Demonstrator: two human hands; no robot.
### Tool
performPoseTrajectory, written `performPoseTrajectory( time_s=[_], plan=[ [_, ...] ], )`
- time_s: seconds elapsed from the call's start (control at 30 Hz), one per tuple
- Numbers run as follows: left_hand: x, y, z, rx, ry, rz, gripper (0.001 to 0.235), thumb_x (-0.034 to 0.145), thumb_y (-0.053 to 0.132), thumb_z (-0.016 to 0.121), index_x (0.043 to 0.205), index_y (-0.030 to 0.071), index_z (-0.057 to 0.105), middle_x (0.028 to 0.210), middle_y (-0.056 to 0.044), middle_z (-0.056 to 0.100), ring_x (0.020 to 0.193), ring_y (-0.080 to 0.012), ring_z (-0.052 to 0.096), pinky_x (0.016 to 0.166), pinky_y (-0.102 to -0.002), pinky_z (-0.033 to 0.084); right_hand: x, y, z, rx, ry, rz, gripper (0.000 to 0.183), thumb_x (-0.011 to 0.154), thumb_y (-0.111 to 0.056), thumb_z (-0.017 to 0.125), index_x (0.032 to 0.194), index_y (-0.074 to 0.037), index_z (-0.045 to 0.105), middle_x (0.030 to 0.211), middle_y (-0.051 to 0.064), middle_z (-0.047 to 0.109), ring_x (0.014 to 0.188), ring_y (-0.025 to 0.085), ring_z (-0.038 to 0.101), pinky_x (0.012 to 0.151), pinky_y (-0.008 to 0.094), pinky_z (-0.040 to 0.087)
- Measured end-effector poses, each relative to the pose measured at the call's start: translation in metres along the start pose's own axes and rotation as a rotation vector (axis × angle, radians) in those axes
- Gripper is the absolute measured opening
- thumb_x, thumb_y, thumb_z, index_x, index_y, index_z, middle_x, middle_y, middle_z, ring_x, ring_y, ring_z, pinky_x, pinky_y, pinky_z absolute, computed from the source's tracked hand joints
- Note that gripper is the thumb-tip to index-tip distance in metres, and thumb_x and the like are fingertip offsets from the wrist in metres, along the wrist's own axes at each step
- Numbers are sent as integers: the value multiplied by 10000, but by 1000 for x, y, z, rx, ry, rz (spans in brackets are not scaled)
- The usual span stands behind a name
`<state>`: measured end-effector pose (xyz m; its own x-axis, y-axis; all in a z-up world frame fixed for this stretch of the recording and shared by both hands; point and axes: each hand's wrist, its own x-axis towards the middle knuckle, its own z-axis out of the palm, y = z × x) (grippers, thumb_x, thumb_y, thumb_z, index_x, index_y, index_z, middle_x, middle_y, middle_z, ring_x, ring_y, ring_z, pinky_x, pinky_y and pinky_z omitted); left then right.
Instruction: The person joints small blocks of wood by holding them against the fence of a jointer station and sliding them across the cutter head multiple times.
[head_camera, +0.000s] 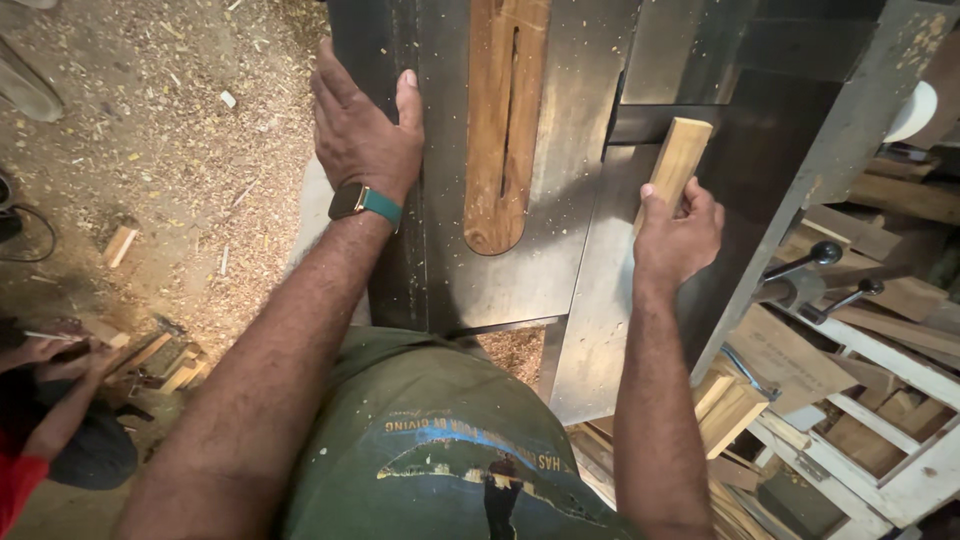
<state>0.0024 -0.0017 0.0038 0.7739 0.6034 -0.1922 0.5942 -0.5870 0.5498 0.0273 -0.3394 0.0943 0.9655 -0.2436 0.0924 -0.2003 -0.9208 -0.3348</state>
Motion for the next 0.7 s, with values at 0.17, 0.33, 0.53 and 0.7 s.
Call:
performPoseTrajectory(
  time_s=[0.17, 0.33, 0.53, 0.7],
  plan=[
    [2, -1, 0, 12, -33, 8, 852, 1037, 444, 669, 1555, -13, 170, 1385, -289, 526, 1282, -437, 583, 1094, -522, 489, 5, -3, 0, 29, -35, 60, 400, 825, -161, 895, 1153, 1, 736, 1089, 124, 684, 946, 232, 732, 868, 340, 593],
    [1, -1, 0, 18, -22, 24, 852, 1041, 443, 669, 1551, -14, 163, 1408, -300, 510, 1314, -445, 558, 1116, -521, 478, 9, -7, 0, 36, -25, 10, 407, 829, -147, 898, 1159, 13, 721, 1113, 128, 681, 980, 235, 739, 893, 338, 599],
    [1, -4, 3, 26, -39, 11, 854, 1042, 454, 661, 1554, -7, 157, 1439, -304, 495, 1339, -448, 540, 1132, -532, 465, 14, -10, 3, 36, -25, 17, 398, 832, -151, 889, 1159, 3, 725, 1101, 127, 681, 975, 234, 740, 895, 338, 599],
    [2, -5, 6, 54, -20, 36, 875, 1039, 458, 658, 1550, -26, 138, 1454, -325, 472, 1333, -467, 522, 1116, -554, 438, 22, -13, 5, 25, -39, -22, 379, 834, -151, 890, 1143, 0, 729, 1092, 124, 686, 981, 236, 743, 900, 341, 593]
  ],
)
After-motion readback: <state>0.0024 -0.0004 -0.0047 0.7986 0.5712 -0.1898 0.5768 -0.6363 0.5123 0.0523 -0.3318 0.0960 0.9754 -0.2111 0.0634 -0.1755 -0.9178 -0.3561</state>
